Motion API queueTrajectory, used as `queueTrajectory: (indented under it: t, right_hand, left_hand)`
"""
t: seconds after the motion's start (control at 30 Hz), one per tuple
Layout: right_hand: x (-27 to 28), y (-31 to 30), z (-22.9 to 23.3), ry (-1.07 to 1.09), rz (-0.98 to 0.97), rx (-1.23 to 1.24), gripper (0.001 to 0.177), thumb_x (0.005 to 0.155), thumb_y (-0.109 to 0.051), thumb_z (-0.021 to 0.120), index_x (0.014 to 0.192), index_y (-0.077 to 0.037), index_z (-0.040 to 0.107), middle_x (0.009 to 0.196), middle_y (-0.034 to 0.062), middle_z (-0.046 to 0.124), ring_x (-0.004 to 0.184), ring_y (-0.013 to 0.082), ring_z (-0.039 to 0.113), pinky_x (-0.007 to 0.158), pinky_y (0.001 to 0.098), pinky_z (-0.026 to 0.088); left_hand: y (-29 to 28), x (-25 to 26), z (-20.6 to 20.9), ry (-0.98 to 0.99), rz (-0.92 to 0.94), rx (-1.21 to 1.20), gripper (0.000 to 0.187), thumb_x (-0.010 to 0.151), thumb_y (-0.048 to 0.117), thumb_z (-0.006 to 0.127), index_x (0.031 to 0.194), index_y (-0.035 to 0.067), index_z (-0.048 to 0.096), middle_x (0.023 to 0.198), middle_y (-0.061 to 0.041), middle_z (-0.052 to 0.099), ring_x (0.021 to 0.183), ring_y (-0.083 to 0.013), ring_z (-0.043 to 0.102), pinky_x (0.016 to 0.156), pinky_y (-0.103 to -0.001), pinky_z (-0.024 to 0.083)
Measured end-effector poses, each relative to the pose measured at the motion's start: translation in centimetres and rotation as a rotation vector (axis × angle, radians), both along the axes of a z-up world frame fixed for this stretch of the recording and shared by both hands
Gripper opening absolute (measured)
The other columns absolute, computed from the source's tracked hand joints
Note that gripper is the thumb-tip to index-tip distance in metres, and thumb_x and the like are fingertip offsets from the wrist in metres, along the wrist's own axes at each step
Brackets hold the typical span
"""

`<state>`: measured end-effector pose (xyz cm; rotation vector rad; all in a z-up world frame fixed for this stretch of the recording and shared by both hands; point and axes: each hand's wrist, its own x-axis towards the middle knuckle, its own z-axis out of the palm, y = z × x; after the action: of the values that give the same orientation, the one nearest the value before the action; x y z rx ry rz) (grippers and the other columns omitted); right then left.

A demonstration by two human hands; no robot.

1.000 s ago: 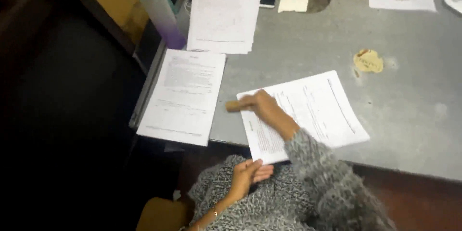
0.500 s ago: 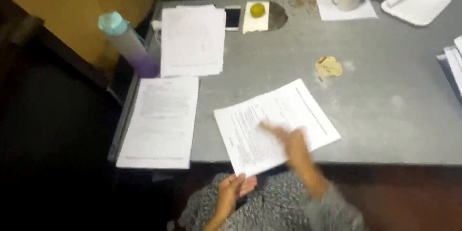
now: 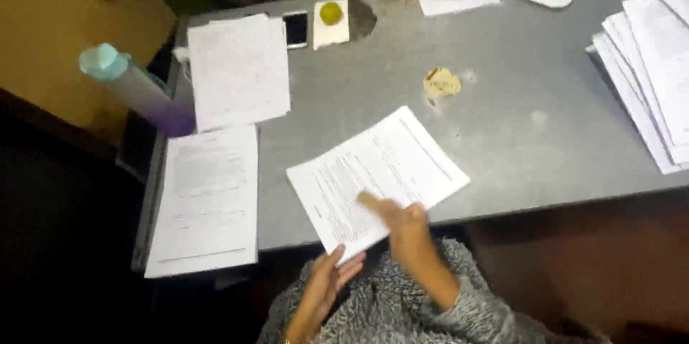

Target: Sorting and organizing stacks of printed documents on a desk

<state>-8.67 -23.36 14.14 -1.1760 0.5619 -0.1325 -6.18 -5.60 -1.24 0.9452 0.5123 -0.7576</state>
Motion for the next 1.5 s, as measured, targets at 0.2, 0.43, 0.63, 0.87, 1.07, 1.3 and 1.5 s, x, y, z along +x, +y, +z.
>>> queueTrajectory:
  t: [0.2, 0.43, 0.63, 0.87, 1.07, 1.3, 1.5]
  right_hand:
    - [0.2, -12.0, -5.5, -0.082, -0.316, -0.234, 0.024, 0.099, -0.015, 0.062, 0.114, -0.003, 0.077, 0.103, 0.0163, 0.080, 0.065, 0.0145, 0.067, 0.045, 0.0205, 0.042]
    - [-1.9, -25.9, -20.0, 0.071, -0.250, -1.949, 0.048, 0.095, -0.027, 0.066, 0.142, -0.017, 0.062, 0.149, 0.0092, 0.058, 0.107, 0.0343, 0.051, 0.094, 0.0460, 0.041]
    - [-10.9, -20.4, -21.7, 0.633, -0.073, -1.620, 0.049, 0.113, -0.041, 0.037, 0.103, -0.012, 0.075, 0.099, 0.0164, 0.067, 0.094, 0.0377, 0.063, 0.082, 0.0467, 0.047]
    - [-9.7, -17.7, -31.9, 0.708, 0.368, -0.583, 0.075, 0.079, -0.048, 0.074, 0.146, -0.017, 0.064, 0.141, 0.0126, 0.070, 0.130, 0.0295, 0.065, 0.108, 0.0402, 0.050]
    - [-5.0, -14.8, -20.0, 0.490, 0.006, -0.967, 0.077, 0.073, -0.047, 0.080, 0.141, -0.013, 0.063, 0.129, 0.0174, 0.073, 0.122, 0.0447, 0.063, 0.101, 0.0497, 0.048]
    - [-2.4, -9.9, -5.2, -0.396, -0.301, -0.886, 0.069, 0.086, -0.006, 0.069, 0.150, 0.004, 0.047, 0.155, 0.0182, 0.047, 0.139, 0.0307, 0.045, 0.118, 0.0368, 0.034]
    - [-1.6, -12.1, -6.4, 0.016, -0.275, -0.737, 0.065, 0.075, -0.013, 0.082, 0.138, -0.019, 0.067, 0.130, 0.0018, 0.066, 0.116, 0.0132, 0.061, 0.101, 0.0272, 0.046]
  left_hand:
    - [-0.4, 0.6, -2.7, -0.147, -0.043, 0.060, 0.064, 0.083, 0.015, 0.071, 0.137, -0.015, 0.055, 0.127, -0.039, 0.069, 0.103, -0.0515, 0.073, 0.094, -0.053, 0.061]
    - [2.2, 0.2, 1.1, -0.170, -0.134, 0.137, 0.075, 0.082, 0.014, 0.075, 0.148, -0.003, 0.044, 0.138, -0.033, 0.066, 0.100, -0.0457, 0.078, 0.086, -0.047, 0.067]
    - [11.0, -0.7, -0.3, 0.002, -0.405, 0.076, 0.074, 0.080, 0.014, 0.079, 0.146, 0.005, 0.048, 0.120, -0.035, 0.074, 0.087, -0.0426, 0.078, 0.077, -0.046, 0.066]
    - [10.3, -0.1, 0.6, -0.243, -0.379, 0.670, 0.050, 0.092, 0.039, 0.066, 0.140, 0.024, 0.061, 0.128, 0.002, 0.076, 0.106, -0.0134, 0.074, 0.085, -0.028, 0.057]
    - [5.9, 2.8, 4.0, -1.033, -0.139, 0.650, 0.042, 0.097, 0.029, 0.061, 0.131, 0.006, 0.056, 0.119, -0.010, 0.076, 0.110, -0.0228, 0.074, 0.092, -0.034, 0.057]
    - [3.4, 6.0, 9.3, -0.972, -0.065, 0.342, 0.053, 0.090, 0.021, 0.073, 0.138, 0.009, 0.054, 0.122, -0.012, 0.073, 0.112, -0.0233, 0.069, 0.088, -0.033, 0.061]
    - [2.6, 6.6, 6.0, -0.931, 0.115, 0.328, 0.052, 0.087, 0.024, 0.079, 0.131, 0.005, 0.059, 0.119, -0.010, 0.073, 0.112, -0.0206, 0.069, 0.097, -0.031, 0.056]
